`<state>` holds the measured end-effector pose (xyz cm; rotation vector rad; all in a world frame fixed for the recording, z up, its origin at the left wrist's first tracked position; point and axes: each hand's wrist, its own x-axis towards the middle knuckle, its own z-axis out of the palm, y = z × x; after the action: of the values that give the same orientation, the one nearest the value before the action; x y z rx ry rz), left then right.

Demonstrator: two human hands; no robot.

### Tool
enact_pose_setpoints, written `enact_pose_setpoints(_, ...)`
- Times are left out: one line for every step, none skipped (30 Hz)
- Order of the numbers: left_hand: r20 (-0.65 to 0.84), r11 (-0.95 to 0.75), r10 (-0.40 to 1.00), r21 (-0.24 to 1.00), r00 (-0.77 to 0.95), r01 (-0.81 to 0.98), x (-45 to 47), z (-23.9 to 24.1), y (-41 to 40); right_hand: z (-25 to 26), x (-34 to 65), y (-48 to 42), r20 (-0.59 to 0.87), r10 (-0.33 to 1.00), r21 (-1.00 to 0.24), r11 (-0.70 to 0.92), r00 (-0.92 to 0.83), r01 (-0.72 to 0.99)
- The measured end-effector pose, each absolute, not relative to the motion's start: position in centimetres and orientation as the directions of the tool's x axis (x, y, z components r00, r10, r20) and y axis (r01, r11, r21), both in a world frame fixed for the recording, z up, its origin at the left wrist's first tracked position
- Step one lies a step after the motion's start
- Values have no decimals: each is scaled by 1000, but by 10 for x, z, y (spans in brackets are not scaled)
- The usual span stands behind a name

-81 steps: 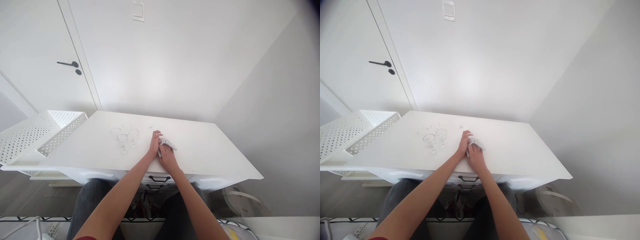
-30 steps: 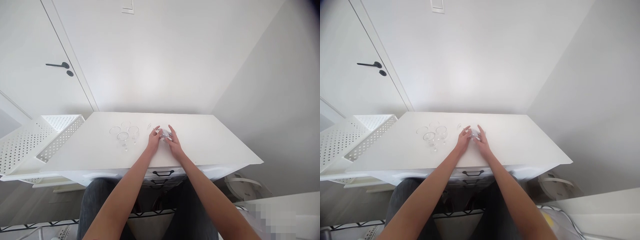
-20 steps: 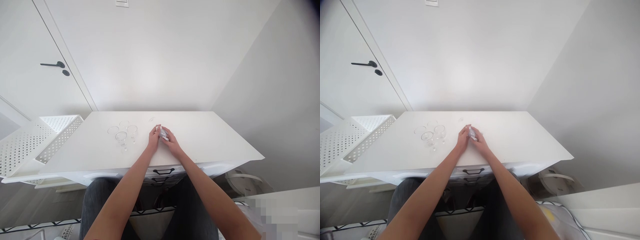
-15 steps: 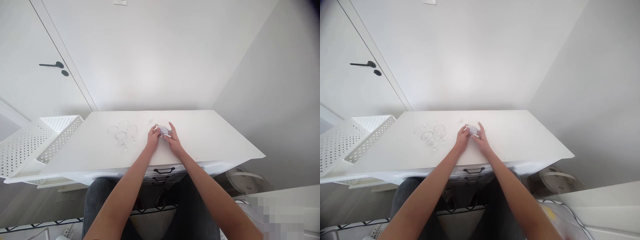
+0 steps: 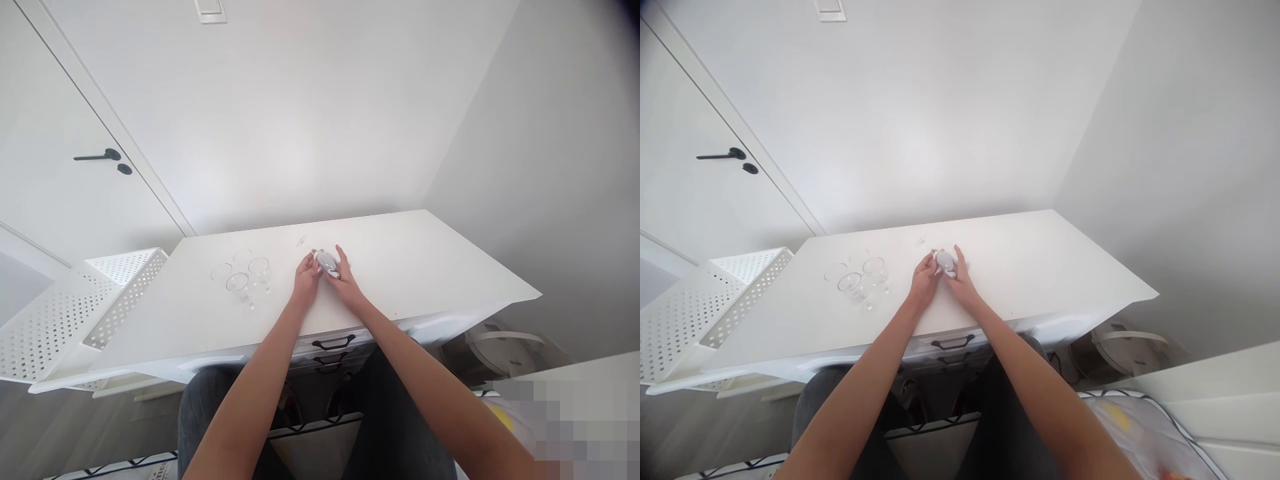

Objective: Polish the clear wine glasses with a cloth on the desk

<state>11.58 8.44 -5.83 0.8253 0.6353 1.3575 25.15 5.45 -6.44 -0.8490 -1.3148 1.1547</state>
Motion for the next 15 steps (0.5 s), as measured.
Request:
enact_pose_setpoints(74, 13, 989, 821, 128, -571, 116, -57, 83, -64, 251, 54, 273, 954, -957, 257, -122, -130)
enact_pose_setpoints(70, 11, 989, 834, 127, -551, 116, -55, 81, -64, 251, 53, 265, 952, -961, 248, -153, -119)
enact_pose_setpoints(63, 12, 990, 851, 125, -525, 115, -54, 79, -63, 251, 52, 252, 950, -965, 232, -187, -121)
enact_pose_setpoints(58, 10, 991, 867, 121, -499, 115, -53, 78, -62, 251, 52, 241, 947, -967, 216, -214, -134)
enact_pose_setpoints(59, 4, 992, 877, 115, -480, 115, -52, 77, -62, 252, 52, 238, 945, -966, 207, -223, -152)
enact_pose_setpoints(66, -7, 992, 880, 108, -474, 115, -52, 77, -62, 252, 52, 244, 945, -963, 210, -216, -169)
enact_pose_setpoints(75, -18, 992, 875, 100, -483, 115, -53, 78, -63, 252, 53, 256, 947, -958, 222, -192, -181)
enact_pose_setpoints(85, -29, 993, 864, 87, -503, 115, -54, 78, -63, 252, 53, 269, 950, -954, 239, -159, -183)
enact_pose_setpoints(90, -33, 993, 850, 82, -526, 115, -54, 79, -64, 252, 54, 277, 952, -952, 254, -128, -173)
enact_pose_setpoints(87, -27, 993, 839, 85, -544, 115, -55, 80, -65, 251, 55, 280, 953, -953, 262, -112, -155)
enact_pose_setpoints(80, -14, 992, 834, 96, -551, 115, -55, 80, -66, 251, 56, 277, 955, -956, 262, -109, -135)
enact_pose_setpoints(71, -1, 992, 839, 107, -545, 115, -55, 80, -66, 251, 56, 271, 955, -959, 257, -122, -119)
enact_pose_setpoints(63, 5, 992, 851, 111, -524, 114, -54, 79, -66, 250, 56, 265, 953, -962, 251, -144, -110)
enact_pose_setpoints(57, 6, 992, 869, 111, -495, 114, -53, 78, -65, 251, 55, 263, 950, -963, 247, -169, -108)
enact_pose_setpoints(58, -1, 993, 884, 107, -468, 113, -52, 77, -64, 251, 55, 266, 946, -962, 247, -187, -115)
